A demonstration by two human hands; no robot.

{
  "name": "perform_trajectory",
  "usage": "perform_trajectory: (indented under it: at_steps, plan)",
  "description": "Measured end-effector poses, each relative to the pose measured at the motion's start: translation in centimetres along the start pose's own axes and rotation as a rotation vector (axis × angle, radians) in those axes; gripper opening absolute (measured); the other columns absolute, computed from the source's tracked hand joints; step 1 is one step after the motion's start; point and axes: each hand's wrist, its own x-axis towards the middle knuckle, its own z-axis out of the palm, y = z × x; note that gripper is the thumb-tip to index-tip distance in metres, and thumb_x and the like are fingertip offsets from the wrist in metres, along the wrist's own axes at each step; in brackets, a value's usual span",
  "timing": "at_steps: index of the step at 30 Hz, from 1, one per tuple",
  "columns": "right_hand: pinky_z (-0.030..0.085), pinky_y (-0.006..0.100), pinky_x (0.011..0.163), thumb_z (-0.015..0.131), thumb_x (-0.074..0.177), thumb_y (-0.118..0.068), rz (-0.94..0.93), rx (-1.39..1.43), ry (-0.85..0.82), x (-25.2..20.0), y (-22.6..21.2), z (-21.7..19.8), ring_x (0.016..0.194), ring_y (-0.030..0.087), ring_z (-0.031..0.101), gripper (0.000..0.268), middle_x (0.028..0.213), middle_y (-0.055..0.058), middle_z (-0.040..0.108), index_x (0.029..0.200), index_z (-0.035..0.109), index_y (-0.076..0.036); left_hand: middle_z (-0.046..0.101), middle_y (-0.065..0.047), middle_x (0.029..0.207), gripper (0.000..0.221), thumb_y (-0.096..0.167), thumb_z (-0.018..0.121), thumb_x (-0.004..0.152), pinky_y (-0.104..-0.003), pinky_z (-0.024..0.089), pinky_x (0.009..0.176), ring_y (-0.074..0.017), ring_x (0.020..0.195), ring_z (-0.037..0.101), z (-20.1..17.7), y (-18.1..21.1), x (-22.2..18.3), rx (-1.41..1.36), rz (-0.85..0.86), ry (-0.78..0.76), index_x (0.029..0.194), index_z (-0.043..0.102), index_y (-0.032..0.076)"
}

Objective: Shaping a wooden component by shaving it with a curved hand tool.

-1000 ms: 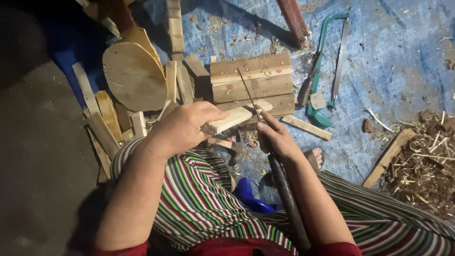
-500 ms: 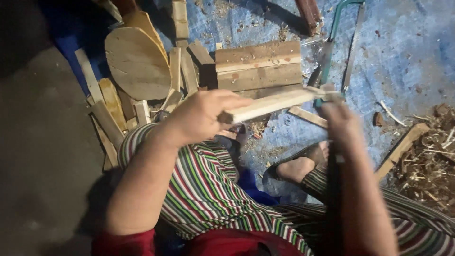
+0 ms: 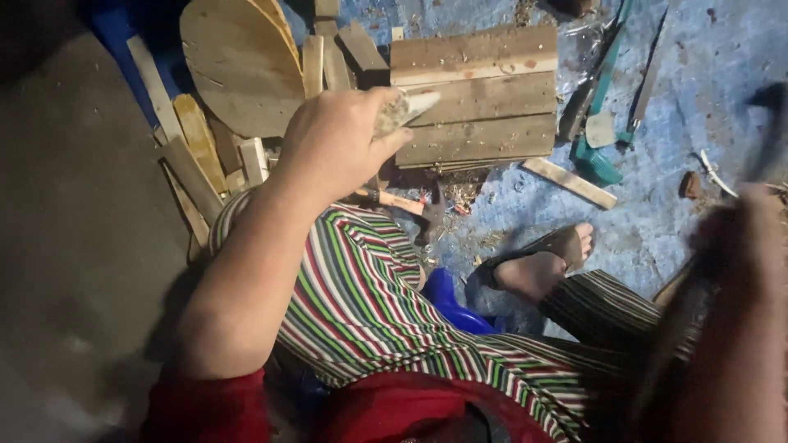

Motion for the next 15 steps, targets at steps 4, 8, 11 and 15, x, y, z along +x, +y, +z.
perform_trajectory:
  at_steps: [4,8,11,15]
  plan:
    - [0.045,0.042,0.075,0.060,0.099,-0.036,-0.186,-0.163,-0.058,-1.9,-0.3,12.6,0.093,0.027,0.053,0.067,0.108,0.012,0.057,0.161,0.040,-0.019,0.075,-0.012,0.085,0.039,0.040,0.075,0.091,-0.044,0.057,0.063,-0.0329,0.077,0.075,0.4,0.3,0.6,-0.078,-0.007,0.018,0.118,0.074,0.011]
    - [0.060,0.046,0.073,0.089,0.082,-0.052,-0.278,-0.348,-0.172,0.6,1.1,22.4,0.086,0.033,0.075,0.094,0.106,0.018,0.072,0.159,0.038,-0.038,0.075,-0.016,0.084,0.036,0.032,0.075,0.088,-0.046,0.057,0.064,-0.0360,0.077,0.075,1.1,0.6,1.5,-0.150,-0.070,-0.028,0.114,0.075,0.007]
    - [0.056,0.050,0.090,0.090,0.072,-0.060,-0.303,-0.553,-0.161,5.6,4.9,27.0,0.114,0.030,0.068,0.104,0.127,0.012,0.069,0.160,0.037,-0.042,0.075,-0.018,0.084,0.039,0.037,0.074,0.089,-0.047,0.056,0.064,-0.0381,0.078,0.074,-0.1,0.9,1.4,-0.157,-0.130,-0.045,0.112,0.076,0.005]
    - [0.045,0.060,0.106,0.082,0.084,-0.042,-0.330,-0.545,-0.251,1.5,0.9,25.1,0.125,0.049,0.059,0.102,0.135,0.033,0.061,0.165,0.025,-0.021,0.075,-0.017,0.085,0.042,0.039,0.076,0.086,-0.050,0.056,0.066,-0.0388,0.079,0.074,-0.8,0.5,1.1,-0.179,-0.159,-0.065,0.109,0.076,0.005]
